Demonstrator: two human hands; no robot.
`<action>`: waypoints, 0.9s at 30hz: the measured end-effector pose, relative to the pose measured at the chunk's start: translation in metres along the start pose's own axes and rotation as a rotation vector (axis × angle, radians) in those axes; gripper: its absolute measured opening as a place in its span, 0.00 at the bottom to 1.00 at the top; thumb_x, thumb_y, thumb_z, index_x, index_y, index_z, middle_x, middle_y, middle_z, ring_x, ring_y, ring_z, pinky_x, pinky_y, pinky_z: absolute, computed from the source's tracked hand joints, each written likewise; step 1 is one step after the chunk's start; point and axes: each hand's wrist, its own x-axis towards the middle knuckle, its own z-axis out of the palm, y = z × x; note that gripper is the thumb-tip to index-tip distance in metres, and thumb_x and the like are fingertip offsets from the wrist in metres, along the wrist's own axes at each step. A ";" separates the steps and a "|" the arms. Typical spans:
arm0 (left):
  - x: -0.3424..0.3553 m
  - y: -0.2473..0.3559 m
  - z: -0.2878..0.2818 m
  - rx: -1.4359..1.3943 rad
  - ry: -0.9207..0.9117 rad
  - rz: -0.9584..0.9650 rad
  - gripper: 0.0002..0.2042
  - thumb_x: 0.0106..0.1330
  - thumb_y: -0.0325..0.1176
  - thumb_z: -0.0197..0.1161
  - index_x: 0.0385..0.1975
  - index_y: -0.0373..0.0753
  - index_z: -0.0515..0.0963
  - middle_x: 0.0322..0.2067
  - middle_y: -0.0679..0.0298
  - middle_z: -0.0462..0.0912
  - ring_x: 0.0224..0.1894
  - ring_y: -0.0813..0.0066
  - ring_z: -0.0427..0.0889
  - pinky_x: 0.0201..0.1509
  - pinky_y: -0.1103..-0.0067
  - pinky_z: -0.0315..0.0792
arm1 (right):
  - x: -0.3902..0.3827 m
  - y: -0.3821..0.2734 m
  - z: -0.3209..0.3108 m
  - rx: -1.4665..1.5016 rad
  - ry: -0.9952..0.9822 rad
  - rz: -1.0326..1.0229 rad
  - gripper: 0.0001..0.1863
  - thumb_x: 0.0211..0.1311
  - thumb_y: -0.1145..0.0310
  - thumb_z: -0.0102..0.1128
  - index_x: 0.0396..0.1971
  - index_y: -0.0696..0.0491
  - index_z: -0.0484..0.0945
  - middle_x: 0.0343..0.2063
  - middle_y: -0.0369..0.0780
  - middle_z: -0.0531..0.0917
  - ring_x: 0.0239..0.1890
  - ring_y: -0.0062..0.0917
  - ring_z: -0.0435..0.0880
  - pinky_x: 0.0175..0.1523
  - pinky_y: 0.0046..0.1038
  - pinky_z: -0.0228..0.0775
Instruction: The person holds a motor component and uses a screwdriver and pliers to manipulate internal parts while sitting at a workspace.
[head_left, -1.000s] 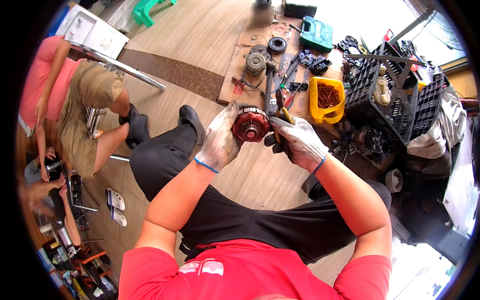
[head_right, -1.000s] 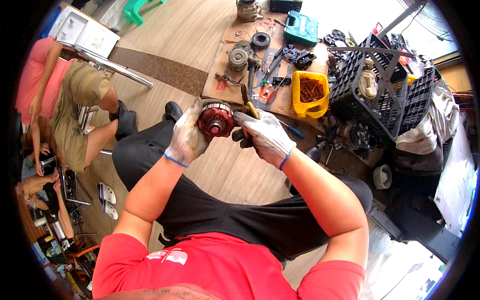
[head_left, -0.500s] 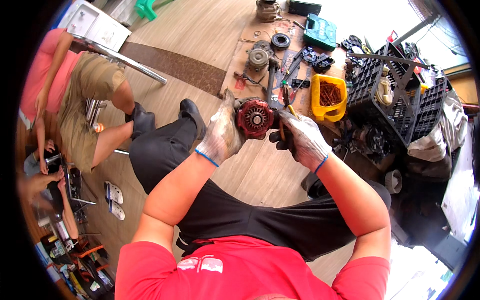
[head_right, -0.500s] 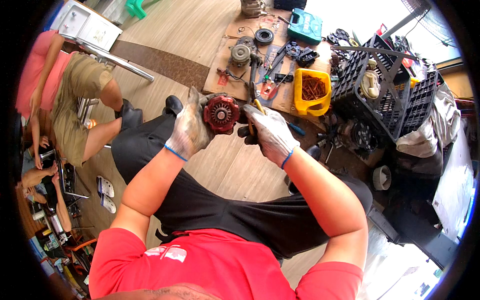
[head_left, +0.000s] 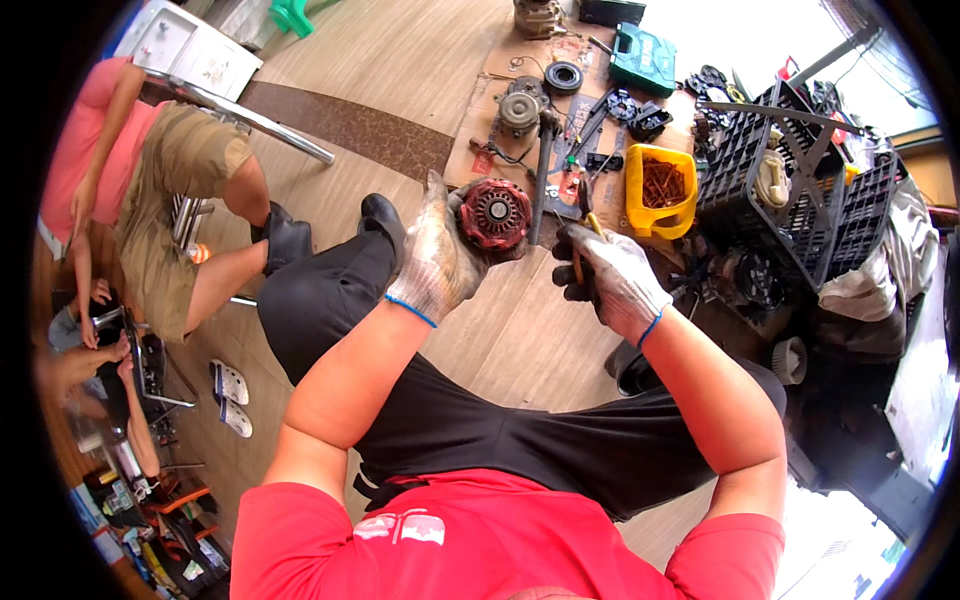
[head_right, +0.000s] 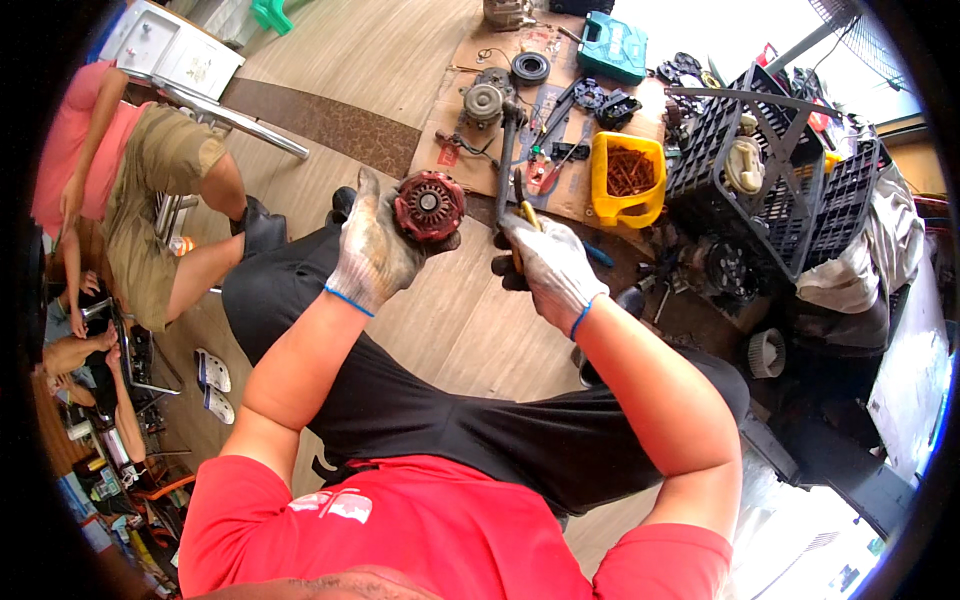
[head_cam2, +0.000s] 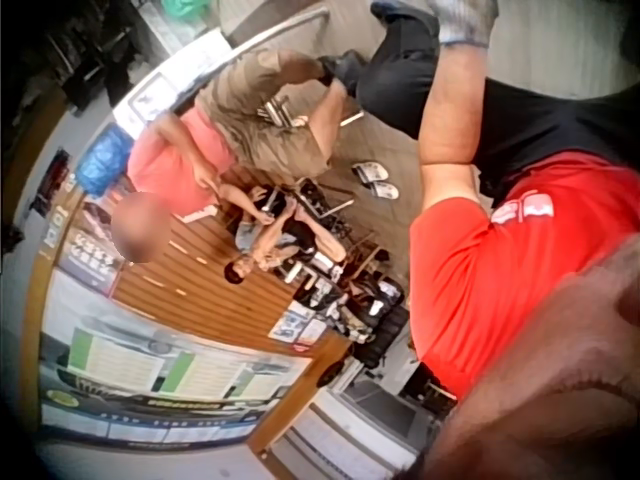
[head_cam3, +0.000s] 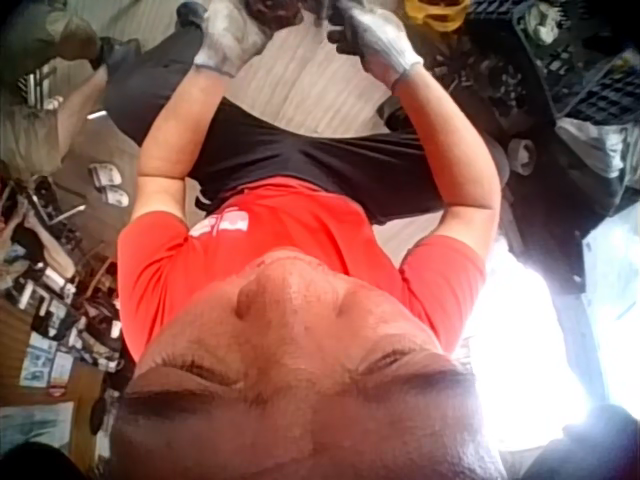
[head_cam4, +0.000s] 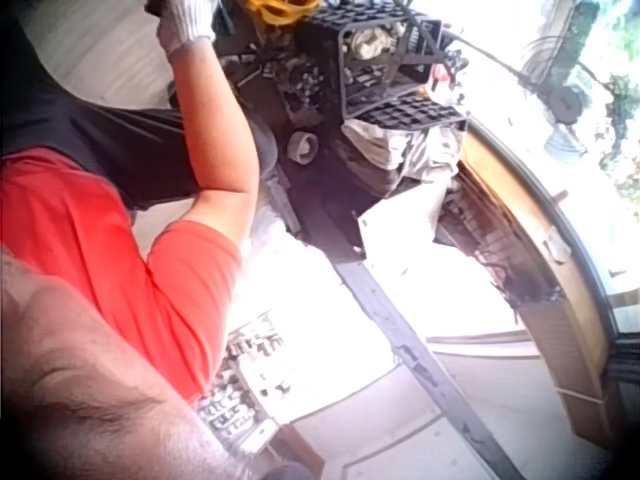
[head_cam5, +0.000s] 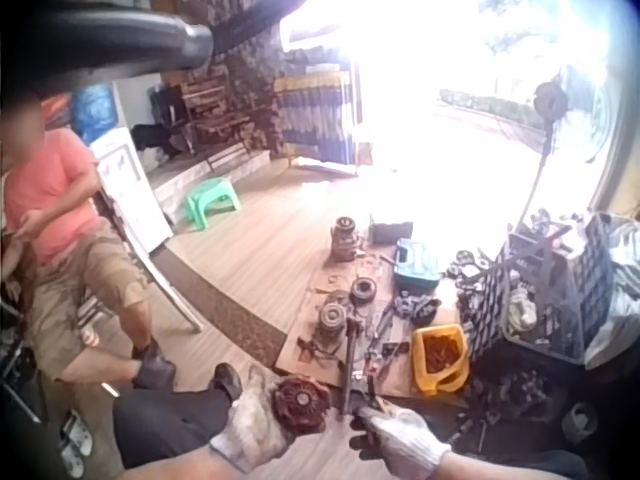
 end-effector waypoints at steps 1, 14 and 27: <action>0.001 0.001 -0.002 -0.006 0.012 0.013 0.40 0.72 0.71 0.31 0.61 0.38 0.69 0.54 0.52 0.80 0.51 0.53 0.82 0.51 0.52 0.79 | 0.001 0.005 -0.001 -0.046 0.005 0.016 0.14 0.70 0.57 0.60 0.46 0.51 0.77 0.35 0.37 0.83 0.28 0.24 0.84 0.28 0.26 0.75; 0.006 0.009 -0.016 -0.036 -0.088 0.052 0.40 0.73 0.69 0.34 0.62 0.35 0.69 0.51 0.49 0.80 0.49 0.54 0.83 0.50 0.57 0.81 | -0.013 0.045 0.006 -0.191 -0.183 0.161 0.15 0.67 0.56 0.64 0.41 0.53 0.77 0.31 0.33 0.79 0.27 0.20 0.81 0.30 0.24 0.73; 0.006 0.002 -0.010 0.051 -0.033 0.137 0.31 0.77 0.63 0.33 0.57 0.43 0.71 0.51 0.52 0.81 0.50 0.54 0.83 0.48 0.54 0.82 | -0.028 0.035 0.012 -0.196 -0.176 0.132 0.14 0.66 0.58 0.61 0.34 0.54 0.75 0.23 0.32 0.73 0.23 0.18 0.73 0.27 0.24 0.65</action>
